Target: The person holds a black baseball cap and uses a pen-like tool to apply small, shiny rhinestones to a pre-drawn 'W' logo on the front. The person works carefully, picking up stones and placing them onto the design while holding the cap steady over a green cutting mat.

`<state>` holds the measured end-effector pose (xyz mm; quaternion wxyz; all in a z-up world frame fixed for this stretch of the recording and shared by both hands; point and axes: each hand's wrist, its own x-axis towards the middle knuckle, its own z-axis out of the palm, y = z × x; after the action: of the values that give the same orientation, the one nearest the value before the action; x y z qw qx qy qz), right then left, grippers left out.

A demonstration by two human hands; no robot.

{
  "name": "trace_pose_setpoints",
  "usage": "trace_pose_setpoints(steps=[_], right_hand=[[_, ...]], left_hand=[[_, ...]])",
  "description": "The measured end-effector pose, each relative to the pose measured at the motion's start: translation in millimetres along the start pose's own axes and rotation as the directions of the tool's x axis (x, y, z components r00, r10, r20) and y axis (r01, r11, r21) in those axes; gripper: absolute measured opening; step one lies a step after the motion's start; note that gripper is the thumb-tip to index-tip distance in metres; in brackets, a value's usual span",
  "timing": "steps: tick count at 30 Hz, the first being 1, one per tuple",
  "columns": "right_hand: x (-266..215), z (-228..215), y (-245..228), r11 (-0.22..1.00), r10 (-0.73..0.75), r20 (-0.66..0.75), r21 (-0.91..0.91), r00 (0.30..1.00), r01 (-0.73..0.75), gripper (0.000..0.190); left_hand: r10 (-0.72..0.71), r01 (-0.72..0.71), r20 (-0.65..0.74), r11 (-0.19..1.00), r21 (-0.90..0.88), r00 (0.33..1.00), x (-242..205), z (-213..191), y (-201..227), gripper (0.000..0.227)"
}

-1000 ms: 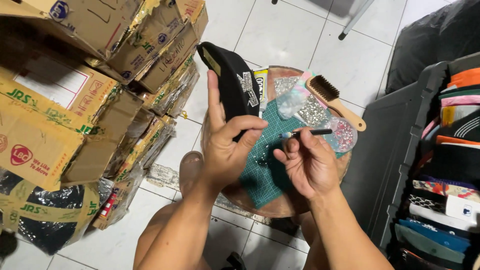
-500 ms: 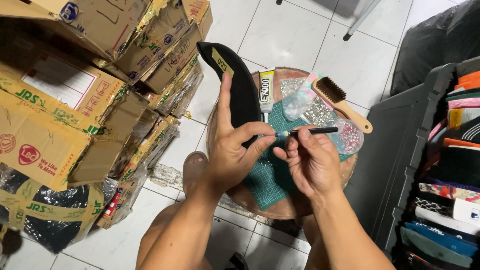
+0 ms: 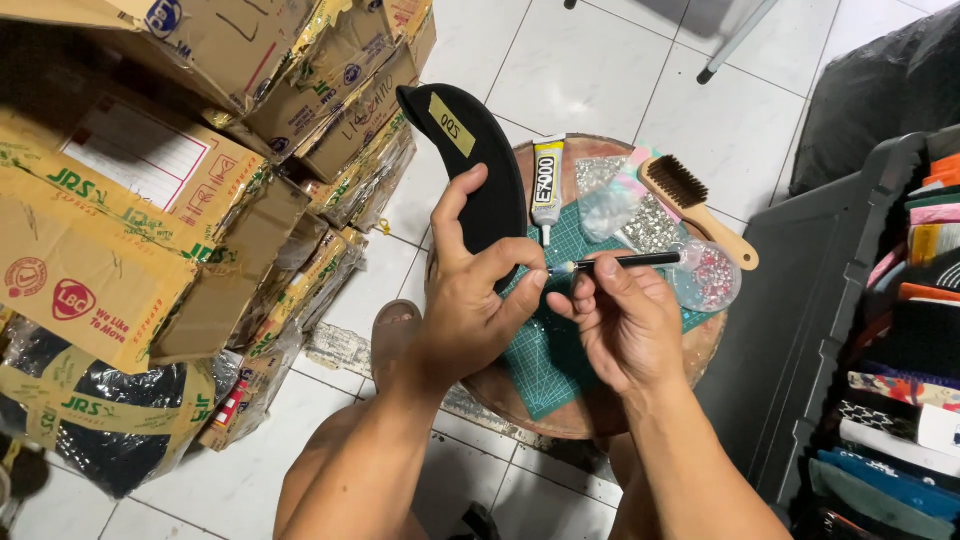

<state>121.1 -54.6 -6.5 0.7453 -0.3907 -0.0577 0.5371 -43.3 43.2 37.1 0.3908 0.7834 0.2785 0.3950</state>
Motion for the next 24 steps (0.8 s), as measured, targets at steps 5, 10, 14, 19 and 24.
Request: trace_pose_setpoints(steps=[5, 10, 14, 19, 24], right_hand=[[4.0, -6.4, -1.4, 0.997, 0.023, 0.050, 0.077, 0.999, -0.026, 0.017], [11.6, -22.8, -6.6, 0.984, 0.077, 0.155, 0.148, 0.985, -0.100, 0.016], [18.8, -35.5, -24.1, 0.967, 0.095, 0.168, 0.220, 0.981, -0.132, 0.023], [25.7, -62.4, -54.7, 0.993, -0.002, 0.044, 0.122, 0.999, -0.003, 0.020], [27.1, -63.2, -58.3, 0.983, -0.073, -0.203, -0.182, 0.977, 0.035, 0.019]], left_hand=[[-0.017, 0.015, -0.035, 0.999, -0.049, 0.999, 0.6, -3.7, -3.9, 0.024], [-0.081, 0.074, -0.052, 0.990, -0.117, 0.995, 0.4, -9.0, -2.8, 0.018], [-0.154, 0.139, -0.048, 0.963, -0.230, 0.987, 0.8, -14.6, 3.2, 0.017], [-0.153, 0.136, -0.054, 0.961, -0.240, 0.987, 0.6, -23.5, 0.8, 0.028], [-0.069, 0.040, -0.204, 0.988, -0.146, 0.976, -3.1, -27.0, -26.8, 0.018]])
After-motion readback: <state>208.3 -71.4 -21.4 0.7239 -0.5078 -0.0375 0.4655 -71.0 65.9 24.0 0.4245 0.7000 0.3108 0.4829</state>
